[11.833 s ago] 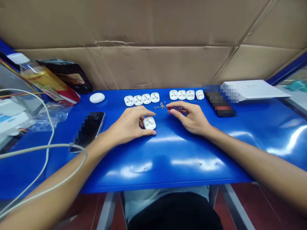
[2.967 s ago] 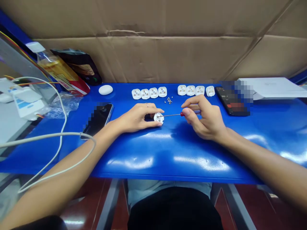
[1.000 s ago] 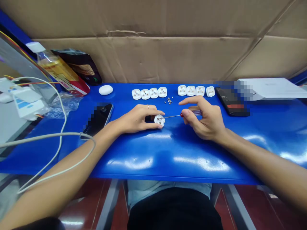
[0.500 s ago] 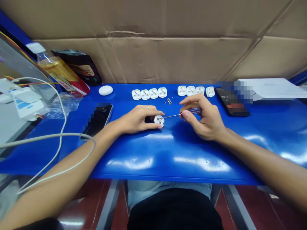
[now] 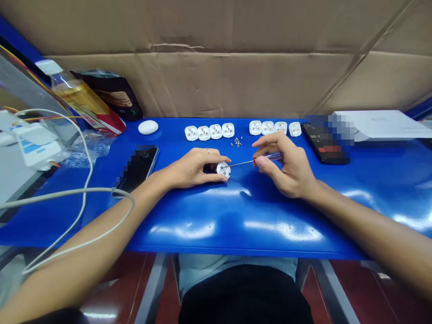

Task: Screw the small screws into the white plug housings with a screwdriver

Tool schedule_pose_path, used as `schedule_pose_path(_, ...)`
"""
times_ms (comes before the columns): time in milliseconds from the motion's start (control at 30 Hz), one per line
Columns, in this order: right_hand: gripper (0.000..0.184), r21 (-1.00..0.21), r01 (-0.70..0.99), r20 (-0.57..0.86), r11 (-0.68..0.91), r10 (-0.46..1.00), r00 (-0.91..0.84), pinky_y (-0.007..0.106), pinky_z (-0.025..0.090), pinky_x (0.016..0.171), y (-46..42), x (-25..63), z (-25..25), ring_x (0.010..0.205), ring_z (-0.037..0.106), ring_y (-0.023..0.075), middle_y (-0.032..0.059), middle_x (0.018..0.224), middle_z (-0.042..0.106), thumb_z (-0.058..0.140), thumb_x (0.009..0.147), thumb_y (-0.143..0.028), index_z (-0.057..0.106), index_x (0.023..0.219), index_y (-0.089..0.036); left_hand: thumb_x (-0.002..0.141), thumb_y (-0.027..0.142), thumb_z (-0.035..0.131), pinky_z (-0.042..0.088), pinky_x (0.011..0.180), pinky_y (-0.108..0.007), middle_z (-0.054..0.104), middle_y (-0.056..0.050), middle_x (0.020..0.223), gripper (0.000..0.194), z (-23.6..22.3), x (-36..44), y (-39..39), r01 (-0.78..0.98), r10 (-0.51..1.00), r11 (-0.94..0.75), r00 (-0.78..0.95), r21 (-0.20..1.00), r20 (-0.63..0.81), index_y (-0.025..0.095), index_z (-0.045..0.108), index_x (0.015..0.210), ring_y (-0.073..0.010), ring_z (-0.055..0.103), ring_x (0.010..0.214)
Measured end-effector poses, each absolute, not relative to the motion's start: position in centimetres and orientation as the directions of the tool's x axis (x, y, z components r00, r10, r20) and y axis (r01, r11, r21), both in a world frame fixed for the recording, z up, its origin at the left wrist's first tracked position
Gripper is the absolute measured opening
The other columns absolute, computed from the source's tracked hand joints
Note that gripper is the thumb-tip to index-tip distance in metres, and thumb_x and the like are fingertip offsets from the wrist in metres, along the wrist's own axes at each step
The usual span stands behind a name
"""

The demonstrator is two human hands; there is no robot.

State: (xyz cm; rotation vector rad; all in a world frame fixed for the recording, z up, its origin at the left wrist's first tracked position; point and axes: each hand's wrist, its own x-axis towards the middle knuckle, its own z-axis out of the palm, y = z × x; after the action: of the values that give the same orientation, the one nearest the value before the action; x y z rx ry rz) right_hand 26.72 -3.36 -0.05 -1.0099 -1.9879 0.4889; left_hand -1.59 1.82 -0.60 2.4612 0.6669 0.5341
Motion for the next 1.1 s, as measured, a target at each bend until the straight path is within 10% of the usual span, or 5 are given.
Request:
schedule_pose_path(400,0.013,-0.620,0.483,0.497,0.618,0.786,-0.368,0.038,0.065,0.075,-3.2,26.8,0.4,0.082,0.075,0.0219,0.0045,0.099,0.078,0.072,0.097,-0.036,0.065,0.103,-0.027,0.098,0.049,0.076,0.051,0.081,-0.030,0.077,-0.007,0.105,0.047,-0.8,-1.7,1.9,0.353,0.565,-0.736,0.791,0.578,0.235,0.020,0.075,0.134,-0.0207,0.071,0.091)
schedule_pose_path(667,0.029,-0.693,0.525,0.394,0.494,0.869,-0.297,0.032,0.047,0.048,-3.9,25.6,1.4,0.049,0.058,0.0161,-0.0032,0.059,0.063,0.070,0.100,-0.046,0.058,0.083,-0.026,0.098,0.050,0.076,0.050,0.083,-0.030,0.076,-0.008,0.104,0.046,-1.1,-1.6,2.1,0.321,0.542,-0.737,0.807,0.595,0.235,0.019,0.075,0.132,-0.0208,0.069,0.090)
schedule_pose_path(867,0.013,-0.641,0.491,0.446,0.591,0.806,-0.388,0.036,0.060,0.068,-3.6,26.3,1.8,0.080,0.074,0.0219,0.0047,0.098,0.077,0.072,0.098,-0.036,0.064,0.100,-0.026,0.100,0.049,0.073,0.049,0.082,-0.029,0.075,-0.008,0.105,0.045,-0.6,-1.3,1.8,0.336,0.538,-0.737,0.817,0.586,0.207,0.018,0.073,0.134,-0.0204,0.068,0.090)
schedule_pose_path(1100,0.017,-0.703,0.487,0.358,0.518,0.850,-0.386,0.030,0.049,0.054,-4.1,26.1,2.1,0.060,0.067,0.0181,0.0006,0.074,0.072,0.075,0.096,-0.034,0.061,0.091,-0.024,0.101,0.051,0.071,0.047,0.080,-0.029,0.073,-0.006,0.101,0.043,-0.4,-1.1,1.6,0.374,0.564,-0.715,0.808,0.590,0.172,0.019,0.074,0.130,-0.0203,0.066,0.087)
